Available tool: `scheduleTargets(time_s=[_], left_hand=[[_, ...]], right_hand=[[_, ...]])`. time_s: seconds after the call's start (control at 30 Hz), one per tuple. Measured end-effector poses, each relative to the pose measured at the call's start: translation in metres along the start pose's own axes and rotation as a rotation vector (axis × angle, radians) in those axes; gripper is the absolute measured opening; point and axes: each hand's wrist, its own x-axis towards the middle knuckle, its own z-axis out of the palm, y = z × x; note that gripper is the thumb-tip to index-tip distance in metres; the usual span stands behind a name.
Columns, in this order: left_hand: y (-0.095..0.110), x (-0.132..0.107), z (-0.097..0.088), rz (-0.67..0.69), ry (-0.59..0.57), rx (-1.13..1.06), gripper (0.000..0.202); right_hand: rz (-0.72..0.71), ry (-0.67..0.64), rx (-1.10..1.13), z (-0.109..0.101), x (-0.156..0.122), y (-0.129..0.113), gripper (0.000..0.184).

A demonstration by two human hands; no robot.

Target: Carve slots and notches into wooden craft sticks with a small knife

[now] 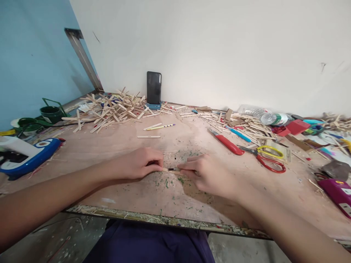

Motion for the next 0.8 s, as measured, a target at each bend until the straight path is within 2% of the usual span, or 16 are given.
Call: scheduleTargets(time_s=[0.23, 0.4, 0.5, 0.6, 0.8], left_hand=[[-0.001, -0.001, 0.001, -0.012, -0.002, -0.015, 0.020], [-0.001, 0.000, 0.001, -0.009, 0.000, -0.012, 0.021], [0.000, 0.000, 0.001, -0.010, -0.006, -0.011, 0.020], [0.000, 0.001, 0.000, -0.017, -0.008, -0.010, 0.018], [-0.001, 0.001, 0.001, -0.009, -0.007, -0.013, 0.020]], right_hand=[[0.224, -0.078, 0.294, 0.000, 0.005, 0.007, 0.036], [0.276, -0.082, 0.384, 0.002, 0.004, 0.011, 0.044], [0.280, -0.085, 0.362, 0.002, 0.005, 0.010, 0.044], [0.228, -0.069, 0.269, 0.001, 0.004, 0.009, 0.041], [-0.110, 0.019, -0.141, 0.000, -0.003, 0.014, 0.039]])
